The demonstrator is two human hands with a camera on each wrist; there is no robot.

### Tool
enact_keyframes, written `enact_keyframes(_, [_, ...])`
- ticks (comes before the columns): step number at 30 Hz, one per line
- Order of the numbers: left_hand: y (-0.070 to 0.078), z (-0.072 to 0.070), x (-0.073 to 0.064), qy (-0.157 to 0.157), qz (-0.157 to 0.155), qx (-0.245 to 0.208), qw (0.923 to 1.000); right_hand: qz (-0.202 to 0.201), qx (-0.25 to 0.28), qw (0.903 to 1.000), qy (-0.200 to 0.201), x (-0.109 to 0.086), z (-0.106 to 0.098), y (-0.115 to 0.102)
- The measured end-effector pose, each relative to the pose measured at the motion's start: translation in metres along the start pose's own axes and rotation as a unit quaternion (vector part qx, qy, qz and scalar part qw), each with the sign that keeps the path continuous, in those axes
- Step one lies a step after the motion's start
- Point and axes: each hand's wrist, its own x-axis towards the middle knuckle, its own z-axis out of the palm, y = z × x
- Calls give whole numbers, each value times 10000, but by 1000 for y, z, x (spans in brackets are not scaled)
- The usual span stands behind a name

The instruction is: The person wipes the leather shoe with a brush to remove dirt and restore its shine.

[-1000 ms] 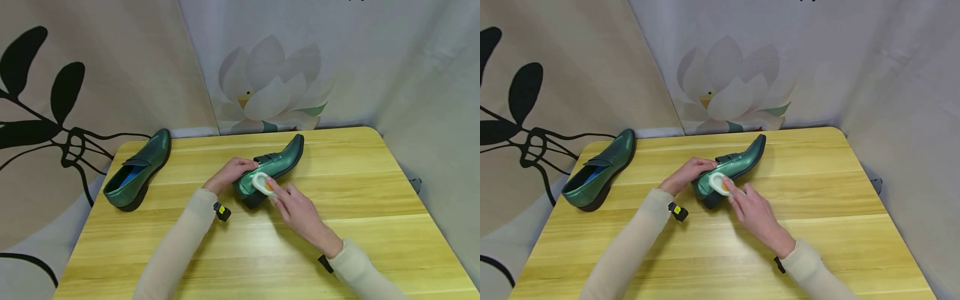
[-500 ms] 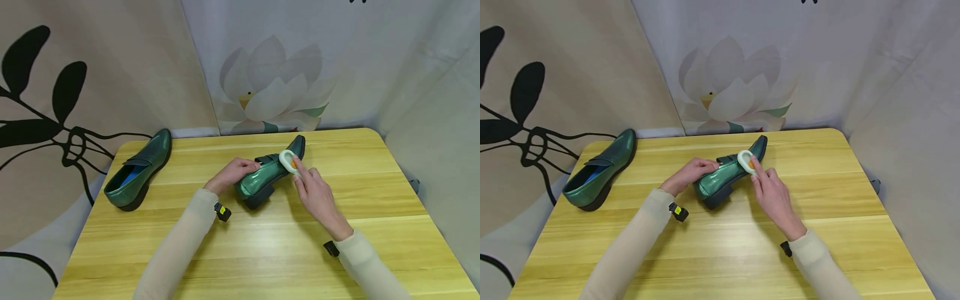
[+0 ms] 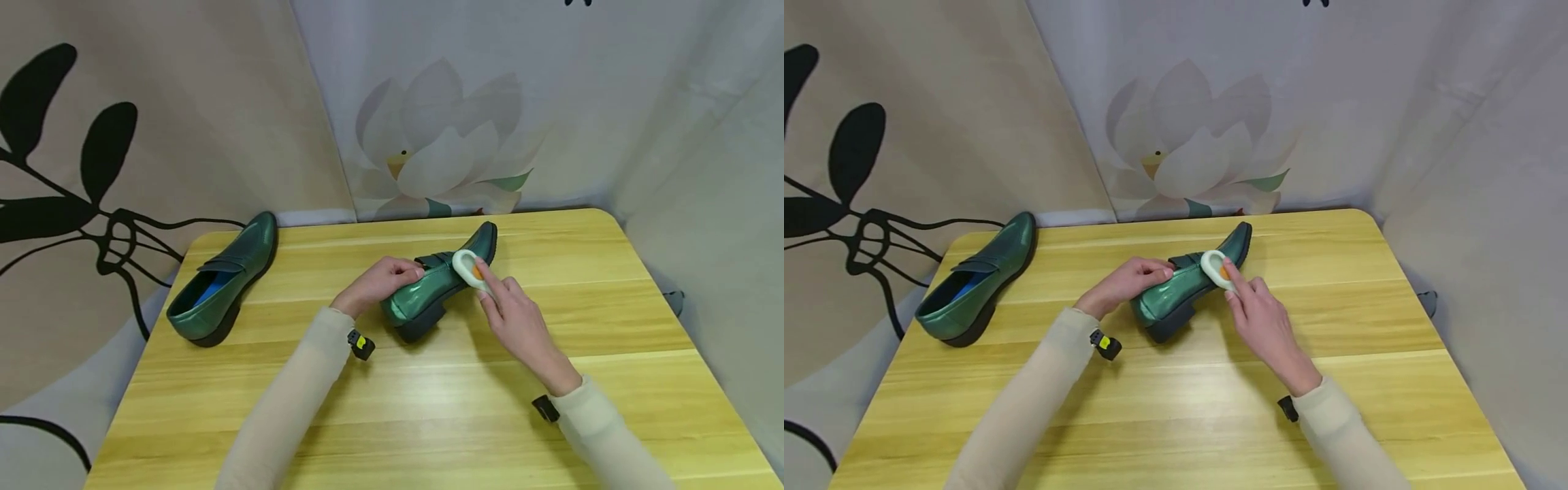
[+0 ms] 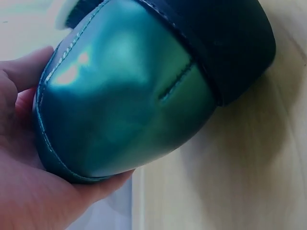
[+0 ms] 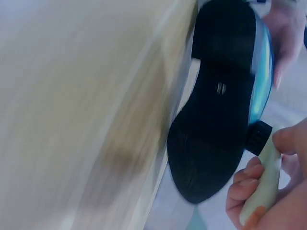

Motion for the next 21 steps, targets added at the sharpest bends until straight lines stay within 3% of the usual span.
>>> enact_keyframes(4, [4, -3, 1, -130, 230, 728, 9970, 355, 63, 9993, -98, 0, -10, 16])
enact_keyframes(8, [6, -5, 2, -364, 763, 1572, 9839, 515, 125, 9981, -324, -4, -14, 23])
enact_keyframes(11, [7, -6, 3, -553, 1106, 2142, 9689, 565, 137, 9975, -413, -7, -16, 26])
enact_keyframes(17, [10, -8, 0, -724, 1395, 3058, 9390, 612, 122, 9965, -555, -14, -20, 30])
enact_keyframes(21, [12, -6, -3, -721, 1655, 3769, 9085, 645, 125, 9959, -621, -19, -20, 31])
